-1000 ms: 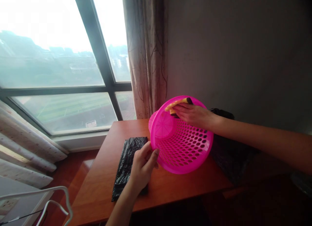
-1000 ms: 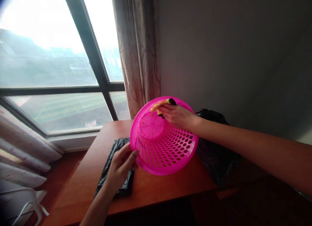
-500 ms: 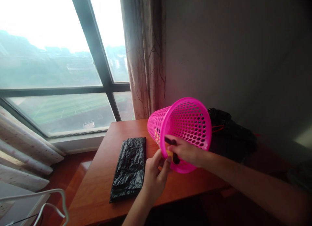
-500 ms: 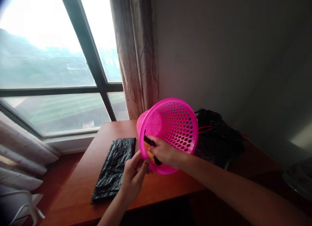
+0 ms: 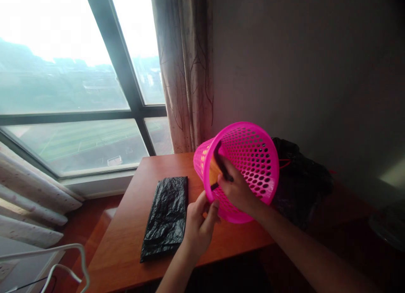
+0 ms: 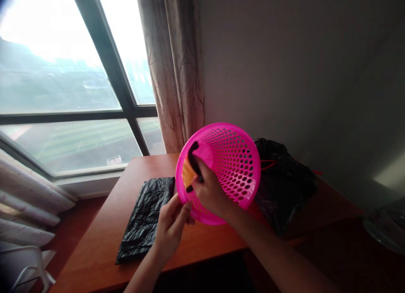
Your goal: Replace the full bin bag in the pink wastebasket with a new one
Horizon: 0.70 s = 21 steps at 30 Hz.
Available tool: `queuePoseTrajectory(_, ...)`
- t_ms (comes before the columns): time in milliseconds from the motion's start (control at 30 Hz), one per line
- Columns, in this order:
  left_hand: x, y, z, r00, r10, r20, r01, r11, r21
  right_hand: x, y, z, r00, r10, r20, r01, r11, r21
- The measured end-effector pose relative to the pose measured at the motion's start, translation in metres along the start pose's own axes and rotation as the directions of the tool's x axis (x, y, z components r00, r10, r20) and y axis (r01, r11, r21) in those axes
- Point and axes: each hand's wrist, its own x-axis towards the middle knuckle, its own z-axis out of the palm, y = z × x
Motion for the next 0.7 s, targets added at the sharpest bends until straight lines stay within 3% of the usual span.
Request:
queuePoseTrajectory(33, 0.001, 0.001, -0.003, 1.0, -0.011, -0.023, 0.01, 1.0, -0.029, -0.008, 0.007, -0.003, 0.976, -0.034, 0.213, 0.051, 0.996, -0.075)
queuePoseTrajectory(100, 0.001, 0.003, -0.009, 0.998, -0.032, -0.059, 0.028, 0.997, -0.068, -0.018, 0.025, -0.022, 0.814, -0.026, 0.58, 0.177, 0.963, -0.205)
queuePoseTrajectory(133, 0.001, 0.004, -0.011, 0.997, -0.038, -0.067, 0.032, 0.996, -0.077, -0.018, 0.036, -0.037, 0.736, 0.018, 0.677, 0.244, 0.926, -0.289)
queuePoseTrajectory(167, 0.001, 0.004, -0.013, 0.997, -0.039, -0.065, 0.033, 0.996, -0.078, -0.016, 0.046, -0.052, 0.703, 0.104, 0.704, 0.289, 0.862, -0.416)
queuePoseTrajectory(200, 0.0, 0.005, -0.015, 0.998, -0.036, -0.055, 0.032, 0.997, -0.071, -0.011, 0.055, -0.067, 0.707, 0.206, 0.676, 0.318, 0.761, -0.565)
queuePoseTrajectory(267, 0.0, 0.006, -0.015, 0.999, -0.027, -0.022, 0.026, 0.999, -0.044, 0.006, 0.066, -0.091, 0.783, 0.289, 0.55, 0.362, 0.508, -0.782)
queuePoseTrajectory(333, 0.0, 0.008, -0.014, 1.0, -0.028, 0.008, 0.029, 0.999, -0.023, 0.028, 0.064, -0.104, 0.853, 0.176, 0.491, 0.422, 0.32, -0.848)
queuePoseTrajectory(367, 0.001, 0.009, -0.013, 0.999, -0.032, 0.02, 0.033, 0.999, -0.019, 0.039, 0.059, -0.107, 0.857, 0.091, 0.507, 0.468, 0.277, -0.839)
queuePoseTrajectory(433, 0.002, 0.011, -0.01, 0.999, -0.04, 0.034, 0.041, 0.999, -0.02, 0.058, 0.048, -0.106, 0.818, -0.05, 0.574, 0.564, 0.274, -0.779)
queuePoseTrajectory(500, 0.004, 0.014, -0.009, 0.998, -0.042, 0.037, 0.043, 0.999, -0.017, 0.069, 0.04, -0.102, 0.79, -0.123, 0.6, 0.602, 0.337, -0.724)
queuePoseTrajectory(600, 0.005, 0.015, -0.007, 0.999, -0.043, -0.004, 0.043, 0.999, -0.021, 0.067, 0.044, -0.094, 0.845, -0.152, 0.512, 0.525, 0.417, -0.742)
queuePoseTrajectory(700, 0.005, 0.011, -0.005, 0.998, -0.046, -0.05, 0.044, 0.998, -0.041, 0.043, 0.058, -0.086, 0.933, -0.047, 0.358, 0.349, 0.368, -0.862)
